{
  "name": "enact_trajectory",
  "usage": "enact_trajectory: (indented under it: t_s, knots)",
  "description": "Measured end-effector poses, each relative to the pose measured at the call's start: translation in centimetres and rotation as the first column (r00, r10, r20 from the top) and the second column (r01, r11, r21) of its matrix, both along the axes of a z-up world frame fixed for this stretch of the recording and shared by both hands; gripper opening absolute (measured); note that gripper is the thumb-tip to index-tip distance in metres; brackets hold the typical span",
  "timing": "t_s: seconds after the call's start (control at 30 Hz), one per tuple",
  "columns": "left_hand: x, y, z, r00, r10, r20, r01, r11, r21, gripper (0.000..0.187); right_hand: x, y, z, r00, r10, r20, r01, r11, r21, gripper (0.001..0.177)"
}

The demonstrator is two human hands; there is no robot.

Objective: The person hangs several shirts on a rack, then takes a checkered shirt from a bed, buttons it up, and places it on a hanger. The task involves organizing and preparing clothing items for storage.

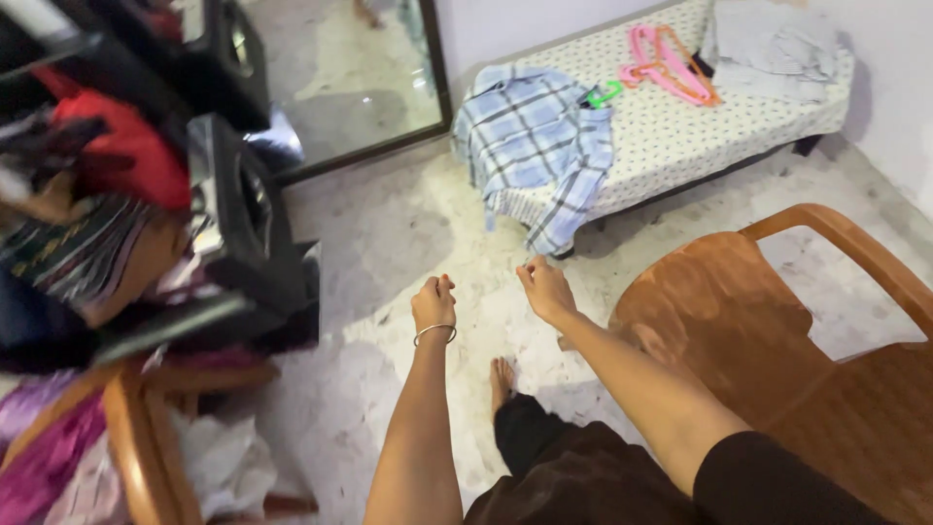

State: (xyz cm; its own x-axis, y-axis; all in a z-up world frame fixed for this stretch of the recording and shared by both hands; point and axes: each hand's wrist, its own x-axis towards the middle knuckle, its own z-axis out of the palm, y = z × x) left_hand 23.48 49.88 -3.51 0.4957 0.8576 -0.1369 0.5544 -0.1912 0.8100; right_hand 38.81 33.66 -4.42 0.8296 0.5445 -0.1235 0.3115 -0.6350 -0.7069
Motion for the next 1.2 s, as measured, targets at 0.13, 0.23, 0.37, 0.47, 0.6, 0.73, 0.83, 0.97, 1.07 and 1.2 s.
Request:
enact_trajectory:
  t_s: [0.13,0.23,0.37,0.47,0.6,0.73,0.83,0.97,1.07,1.2]
  knots:
    - [6.5,5.6,-3.3,0.992,-0.126,0.0,0.126,0.992,0.021,0.038,6.0,3.5,-4.5,0.993,-0.115,0.013,0.115,0.991,-0.061,0.039]
    - [11.0,10.5,-5.0,0.965,-0.261,-0.012,0.261,0.96,0.098,0.038,11.5,5.8,-6.8,0.982,-0.176,0.066,0.179,0.983,-0.045,0.041]
    - [17.9,17.8,-4.6,0.948,-0.314,-0.05,0.318,0.933,0.169,0.037,18.6,10.3,-6.4,0.958,-0.279,0.071,0.283,0.958,-0.055,0.041]
    - [21.2,20.5,-4.6,0.933,-0.352,-0.076,0.359,0.926,0.118,0.036,20.7,11.1,-5.7,0.942,-0.335,-0.021,0.333,0.941,-0.066,0.04]
    - [28.6,23.8,-4.7,0.889,-0.449,-0.091,0.457,0.882,0.111,0.037,25.0,13.0,-5.3,0.928,-0.37,0.041,0.371,0.929,-0.019,0.041]
    - [37.2,27.1,-5.9,0.82,-0.565,-0.096,0.571,0.818,0.065,0.035,30.1,15.3,-5.9,0.86,-0.51,-0.037,0.502,0.856,-0.127,0.039]
    - [41.8,30.1,-8.5,0.747,-0.654,-0.121,0.664,0.745,0.065,0.035,31.6,17.5,-7.7,0.799,-0.599,-0.062,0.584,0.795,-0.163,0.039]
    - [51.5,33.8,-10.9,0.654,-0.756,-0.034,0.752,0.644,0.14,0.03,37.1,20.3,-8.4,0.725,-0.688,-0.042,0.679,0.723,-0.124,0.041]
    - [56.3,36.2,-11.2,0.585,-0.806,-0.092,0.811,0.58,0.07,0.03,38.9,22.6,-8.4,0.677,-0.733,-0.066,0.728,0.68,-0.09,0.042]
    - [62.6,36.8,-11.7,0.55,-0.818,-0.167,0.829,0.559,-0.008,0.032,42.1,23.6,-8.3,0.592,-0.797,-0.123,0.777,0.604,-0.179,0.041]
